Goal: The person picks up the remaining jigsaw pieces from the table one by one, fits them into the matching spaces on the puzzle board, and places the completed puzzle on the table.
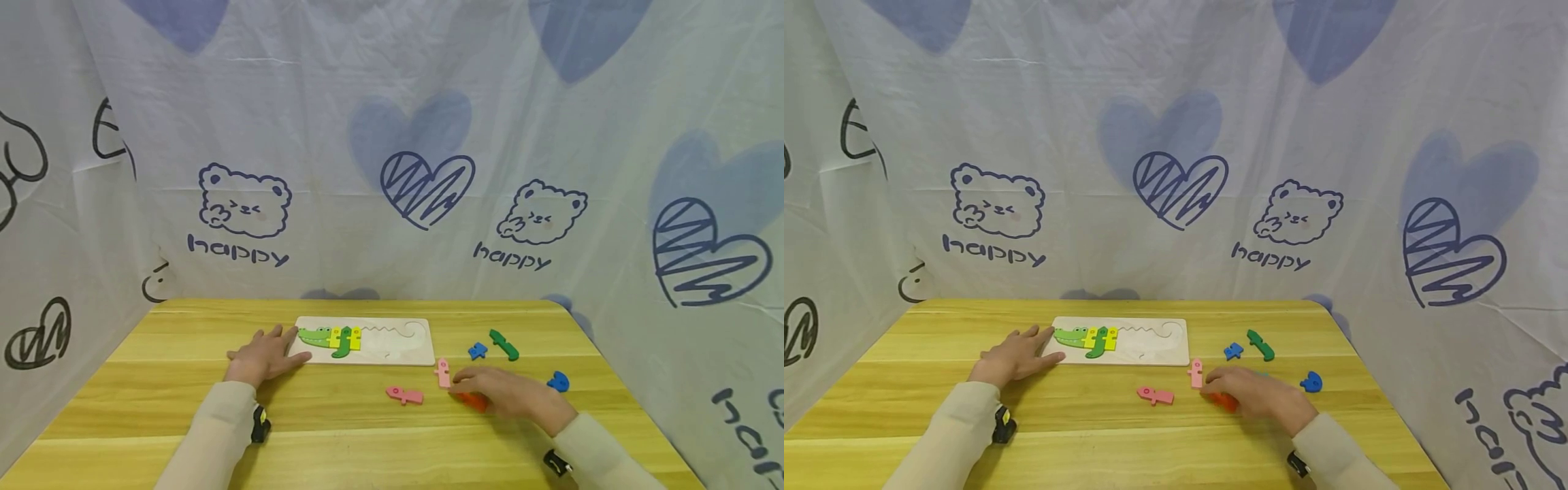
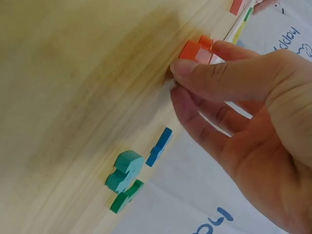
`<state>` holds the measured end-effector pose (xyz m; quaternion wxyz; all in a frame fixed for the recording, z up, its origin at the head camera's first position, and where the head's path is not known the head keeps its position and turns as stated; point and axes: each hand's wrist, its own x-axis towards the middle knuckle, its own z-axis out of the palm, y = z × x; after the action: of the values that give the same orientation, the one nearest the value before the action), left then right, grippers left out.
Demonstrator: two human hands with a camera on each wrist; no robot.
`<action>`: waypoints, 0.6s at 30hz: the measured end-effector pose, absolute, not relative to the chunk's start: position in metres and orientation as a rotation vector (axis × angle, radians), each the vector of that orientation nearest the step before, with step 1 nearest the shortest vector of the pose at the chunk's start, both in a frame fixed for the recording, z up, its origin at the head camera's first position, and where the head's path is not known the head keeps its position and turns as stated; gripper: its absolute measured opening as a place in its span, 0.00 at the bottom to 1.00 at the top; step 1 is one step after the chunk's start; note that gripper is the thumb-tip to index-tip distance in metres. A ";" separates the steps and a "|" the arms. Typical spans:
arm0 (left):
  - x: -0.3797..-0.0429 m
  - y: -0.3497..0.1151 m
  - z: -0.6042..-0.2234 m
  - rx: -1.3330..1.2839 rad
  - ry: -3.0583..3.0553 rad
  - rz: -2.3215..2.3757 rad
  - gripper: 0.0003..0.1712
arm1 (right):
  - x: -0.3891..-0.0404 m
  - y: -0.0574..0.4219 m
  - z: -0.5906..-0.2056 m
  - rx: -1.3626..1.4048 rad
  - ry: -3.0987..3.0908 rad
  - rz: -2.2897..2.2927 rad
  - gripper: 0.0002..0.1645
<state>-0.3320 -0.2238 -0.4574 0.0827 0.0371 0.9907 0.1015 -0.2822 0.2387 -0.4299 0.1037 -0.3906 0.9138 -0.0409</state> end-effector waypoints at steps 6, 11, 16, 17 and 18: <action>-0.331 -0.223 -0.456 0.108 2.960 0.301 0.51 | -0.285 0.235 -0.426 -1.211 2.662 -0.139 0.34; -0.329 -0.222 -0.454 0.114 2.959 0.303 0.51 | -0.287 0.236 -0.424 -1.253 2.663 -0.151 0.31; -0.329 -0.222 -0.454 0.108 2.961 0.297 0.51 | -0.292 0.238 -0.421 -1.294 2.673 -0.211 0.26; -0.329 -0.222 -0.454 0.105 2.962 0.296 0.51 | -0.293 0.238 -0.420 -1.309 2.675 -0.221 0.25; -0.329 -0.222 -0.454 0.103 2.962 0.295 0.51 | -0.295 0.238 -0.419 -1.316 2.671 -0.236 0.25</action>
<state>-0.3294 -0.2222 -0.4536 0.0814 0.0345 0.9912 0.0987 -0.2946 0.2383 -0.4189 0.0771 -0.4392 0.8916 -0.0788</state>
